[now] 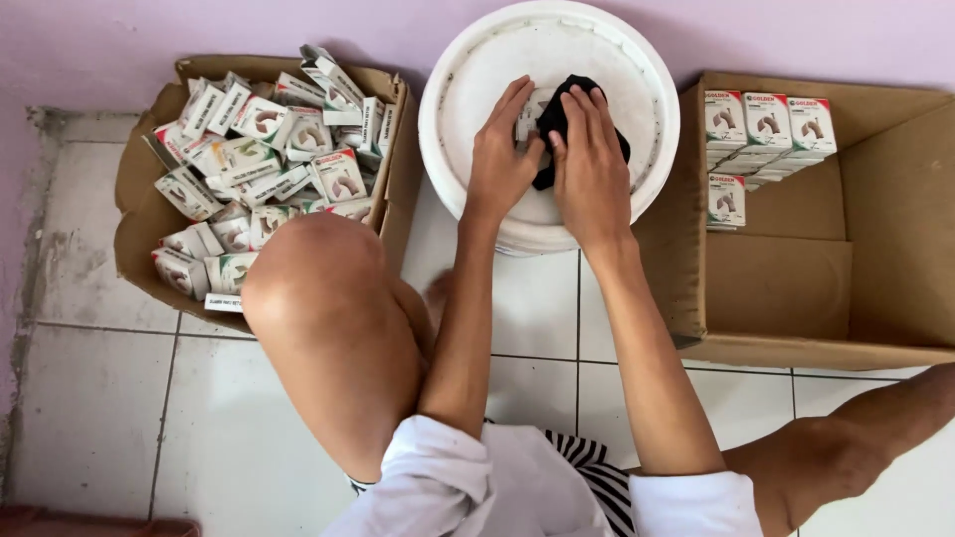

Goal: The person is cleaning small product boxes by wiping them with a cloth and then sorting them into a different cardboard box.

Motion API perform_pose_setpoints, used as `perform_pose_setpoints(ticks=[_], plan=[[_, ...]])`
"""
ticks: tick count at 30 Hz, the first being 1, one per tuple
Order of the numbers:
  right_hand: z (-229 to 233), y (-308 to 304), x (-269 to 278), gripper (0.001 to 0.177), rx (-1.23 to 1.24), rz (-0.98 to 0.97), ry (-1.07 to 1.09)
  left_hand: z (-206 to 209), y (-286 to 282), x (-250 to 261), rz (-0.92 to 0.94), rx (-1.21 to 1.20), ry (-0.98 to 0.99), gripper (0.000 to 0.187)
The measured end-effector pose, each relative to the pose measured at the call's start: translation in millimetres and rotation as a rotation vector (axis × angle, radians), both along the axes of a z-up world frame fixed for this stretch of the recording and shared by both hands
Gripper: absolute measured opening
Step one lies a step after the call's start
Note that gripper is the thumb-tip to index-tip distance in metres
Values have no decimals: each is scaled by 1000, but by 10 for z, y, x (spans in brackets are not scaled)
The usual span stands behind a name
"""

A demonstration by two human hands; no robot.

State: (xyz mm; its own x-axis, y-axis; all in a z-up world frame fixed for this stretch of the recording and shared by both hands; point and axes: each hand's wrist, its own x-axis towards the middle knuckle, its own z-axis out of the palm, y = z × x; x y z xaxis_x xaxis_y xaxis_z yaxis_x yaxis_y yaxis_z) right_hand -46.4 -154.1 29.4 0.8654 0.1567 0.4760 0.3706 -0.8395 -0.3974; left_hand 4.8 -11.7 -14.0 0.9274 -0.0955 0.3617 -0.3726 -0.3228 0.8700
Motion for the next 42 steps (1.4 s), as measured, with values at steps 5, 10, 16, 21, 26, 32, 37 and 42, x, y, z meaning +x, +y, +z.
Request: perform_pose_setpoints(ticks=[5, 10, 16, 21, 26, 32, 37, 42], plan=[[20, 12, -12, 41, -51, -34, -10, 162, 21, -97, -44, -25, 41, 62], [34, -17, 123, 44, -91, -57, -54, 191, -20, -38, -34, 39, -87, 66], [-28, 37, 349, 41, -148, -109, -54, 502, 7, -176, -63, 52, 50, 67], [154, 93, 480, 60, -55, -93, 81, 684, 49, -200, -121, 40, 163, 92], [173, 18, 467, 60, 25, -46, 161, 725, 24, -228, -147, 17, 179, 96], [205, 21, 341, 49, -46, -1, 94, 759, 21, -257, -149, -26, 189, 94], [216, 2, 180, 50, -41, 32, 75, 649, 47, -252, -153, -44, 183, 93], [249, -3, 10, 48, -79, 18, 84, 556, 53, -224, -151, -34, 154, 94]])
